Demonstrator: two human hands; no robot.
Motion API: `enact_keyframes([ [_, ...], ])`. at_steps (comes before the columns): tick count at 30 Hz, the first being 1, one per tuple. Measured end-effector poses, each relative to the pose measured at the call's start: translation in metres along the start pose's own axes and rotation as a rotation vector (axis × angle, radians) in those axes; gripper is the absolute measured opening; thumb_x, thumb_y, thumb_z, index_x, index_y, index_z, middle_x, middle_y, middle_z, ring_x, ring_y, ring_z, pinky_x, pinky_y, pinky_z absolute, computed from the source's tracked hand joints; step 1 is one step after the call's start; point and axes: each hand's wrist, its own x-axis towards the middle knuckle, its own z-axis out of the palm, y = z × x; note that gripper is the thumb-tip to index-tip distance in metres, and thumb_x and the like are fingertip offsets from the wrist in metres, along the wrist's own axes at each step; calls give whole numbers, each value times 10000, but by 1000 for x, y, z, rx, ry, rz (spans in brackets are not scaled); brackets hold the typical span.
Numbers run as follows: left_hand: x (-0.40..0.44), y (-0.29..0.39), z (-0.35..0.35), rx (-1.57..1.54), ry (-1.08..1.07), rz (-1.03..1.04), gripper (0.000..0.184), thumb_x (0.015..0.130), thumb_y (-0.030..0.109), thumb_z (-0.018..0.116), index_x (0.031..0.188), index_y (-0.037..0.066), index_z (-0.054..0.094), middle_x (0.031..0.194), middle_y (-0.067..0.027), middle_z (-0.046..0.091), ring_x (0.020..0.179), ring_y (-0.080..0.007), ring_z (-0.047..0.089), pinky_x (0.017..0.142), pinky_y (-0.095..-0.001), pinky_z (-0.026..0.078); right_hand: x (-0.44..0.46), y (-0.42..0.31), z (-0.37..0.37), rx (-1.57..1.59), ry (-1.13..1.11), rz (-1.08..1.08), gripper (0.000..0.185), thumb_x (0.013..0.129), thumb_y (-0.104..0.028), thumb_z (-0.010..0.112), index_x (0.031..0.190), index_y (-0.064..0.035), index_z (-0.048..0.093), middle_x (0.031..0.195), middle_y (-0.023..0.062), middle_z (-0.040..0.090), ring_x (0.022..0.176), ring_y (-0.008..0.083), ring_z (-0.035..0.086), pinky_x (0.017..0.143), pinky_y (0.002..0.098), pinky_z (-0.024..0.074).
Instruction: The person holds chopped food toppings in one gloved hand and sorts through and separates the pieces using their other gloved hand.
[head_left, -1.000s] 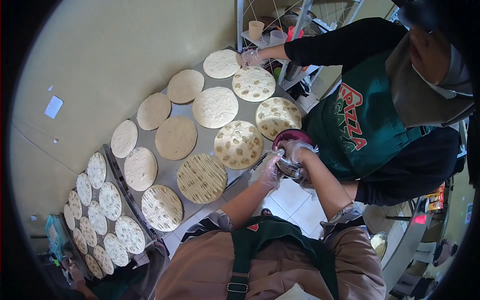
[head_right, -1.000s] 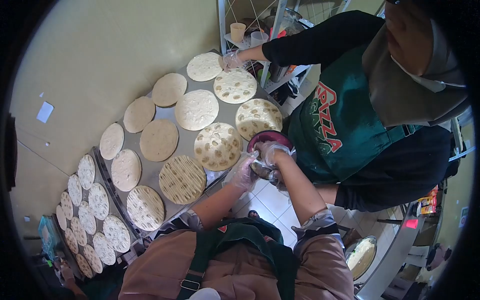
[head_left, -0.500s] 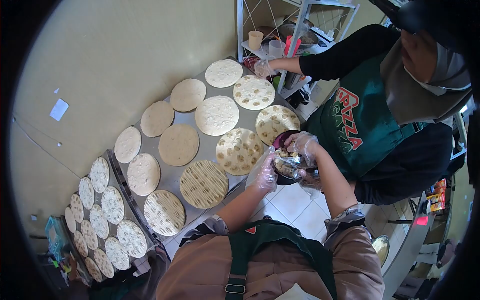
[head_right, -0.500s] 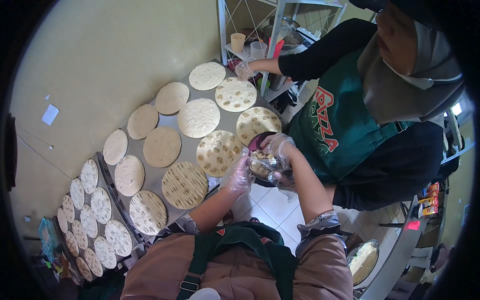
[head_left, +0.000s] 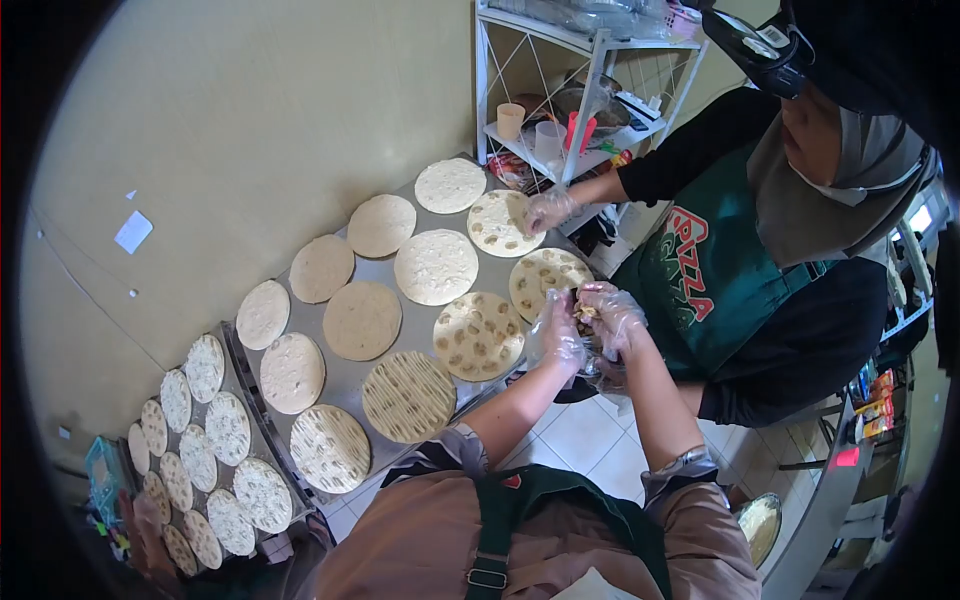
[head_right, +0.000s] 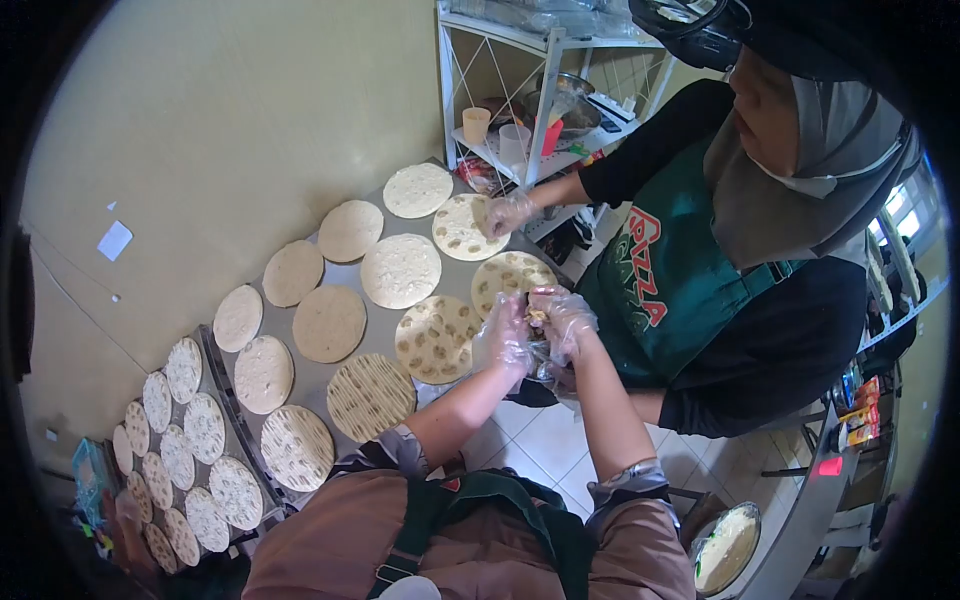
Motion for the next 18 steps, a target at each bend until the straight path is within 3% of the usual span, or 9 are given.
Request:
enact_keyframes([
  [2, 32, -20, -22, -260, -296, -142, 400, 824, 354, 418, 1105, 70, 434, 1094, -119, 468, 999, -194, 446, 884, -332, 344, 1, 13, 3, -141, -6, -80, 214, 704, -133, 629, 898, -75, 561, 791, 75, 573, 651, 180, 550, 582, 277, 452],
  [3, -6, 10, 18, -416, -14, -330, 460, 821, 363, 393, 1178, 72, 383, 1161, -133, 426, 1074, -220, 402, 903, -344, 322, 1, 22, 6, -458, 53, -260, 219, 695, -171, 625, 893, -95, 570, 832, 92, 583, 665, 210, 563, 600, 299, 456],
  [5, 41, -23, -25, -469, -165, -228, 402, 832, 396, 382, 1084, 85, 421, 1065, -120, 465, 1007, -223, 444, 892, -353, 343, -22, 18, 26, -969, 95, -518, 225, 686, -274, 588, 872, -148, 591, 1003, 111, 564, 821, 297, 562, 725, 383, 434],
  [6, 41, -19, -30, -517, -320, -131, 374, 843, 430, 370, 991, 98, 459, 968, -106, 504, 940, -225, 486, 881, -363, 364, -28, 22, 30, -967, 75, -520, 225, 686, -274, 588, 872, -148, 591, 1003, 111, 564, 821, 297, 562, 725, 383, 434],
  [8, 26, -15, -48, -583, -474, -126, 354, 854, 386, 358, 1033, 97, 455, 988, -130, 501, 955, -269, 471, 916, -410, 326, -40, 32, 40, -1368, 175, -928, 209, 704, -295, 552, 857, -158, 593, 1075, 97, 529, 982, 315, 482, 848, 408, 361],
  [9, 19, -14, -56, -626, -488, -111, 359, 854, 379, 355, 1058, 97, 443, 1023, -132, 483, 982, -271, 451, 921, -406, 317, -57, 24, 50, -1304, 81, -860, 182, 713, -255, 555, 845, -130, 573, 981, 113, 558, 961, 333, 477, 890, 445, 295],
  [13, -5, -20, -81, -787, -556, 79, 401, 854, 350, 341, 1161, 97, 391, 1163, -137, 410, 1089, -278, 375, 940, -390, 278, -87, 43, 73, -1504, -79, -982, 242, 713, -279, 520, 896, -125, 555, 1074, 95, 512, 1085, 306, 394, 949, 420, 253],
  [16, -33, -3, -102, -839, -604, 297, 431, 854, 335, 334, 1212, 97, 365, 1233, -140, 373, 1143, -282, 336, 950, -382, 258, -99, 67, 89, -1454, -148, -1295, 265, 713, -263, 504, 928, -110, 535, 1050, 91, 519, 1069, 302, 406, 955, 428, 242],
  [18, -65, 26, -114, -669, -673, 293, 429, 853, 332, 332, 1219, 110, 359, 1230, -127, 376, 1161, -273, 310, 977, -368, 212, -109, 84, 101, -1266, -414, -1123, 254, 740, -254, 482, 956, -130, 532, 1060, 97, 509, 1053, 314, 419, 944, 428, 242],
])
